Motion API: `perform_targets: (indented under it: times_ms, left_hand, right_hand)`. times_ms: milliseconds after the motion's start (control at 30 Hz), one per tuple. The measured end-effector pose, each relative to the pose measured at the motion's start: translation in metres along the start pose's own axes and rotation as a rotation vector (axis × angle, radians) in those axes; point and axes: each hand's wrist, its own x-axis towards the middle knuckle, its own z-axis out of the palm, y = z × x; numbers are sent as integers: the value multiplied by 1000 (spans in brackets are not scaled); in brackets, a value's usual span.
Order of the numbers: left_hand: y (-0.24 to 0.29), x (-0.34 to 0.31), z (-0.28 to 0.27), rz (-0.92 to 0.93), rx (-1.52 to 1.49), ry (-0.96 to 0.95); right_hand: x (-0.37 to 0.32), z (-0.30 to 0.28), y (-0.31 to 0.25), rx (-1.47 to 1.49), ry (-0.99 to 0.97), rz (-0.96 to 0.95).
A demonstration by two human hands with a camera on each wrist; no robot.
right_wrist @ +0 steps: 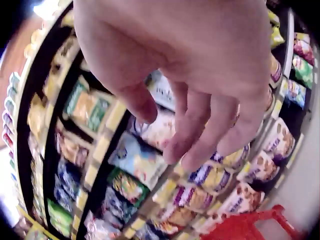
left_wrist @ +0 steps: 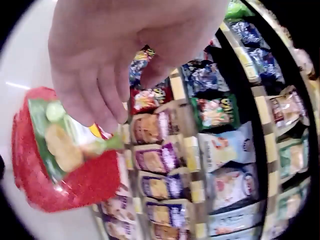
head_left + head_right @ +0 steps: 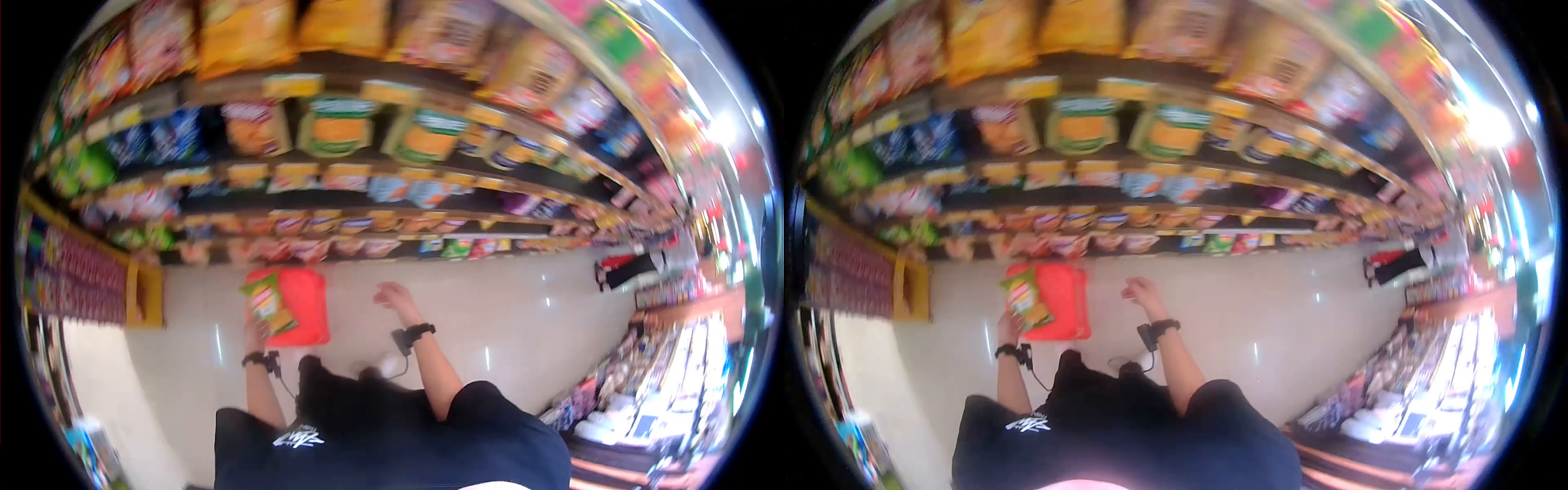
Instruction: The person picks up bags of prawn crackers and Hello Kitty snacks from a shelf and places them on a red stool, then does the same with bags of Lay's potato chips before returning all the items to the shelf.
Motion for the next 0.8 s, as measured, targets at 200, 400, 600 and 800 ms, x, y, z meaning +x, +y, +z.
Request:
perform_targets:
  times_ms: [200, 400, 600, 800]
  left_hand:
    - [-58, -36, 137, 150, 385, -318]
    - [-139, -165, 343, -172, 562, -795]
    - [-149, -215, 447, 79, 816, -975]
    - [-122, -214, 487, 215, 694, -766]
  right_hand:
    - [-80, -157, 25, 315, 366, -265]
    - [-189, -271, 50, 614, 680, -408]
    - [-261, -331, 91, 817, 858, -518]
    - [-276, -357, 101, 812, 874, -441]
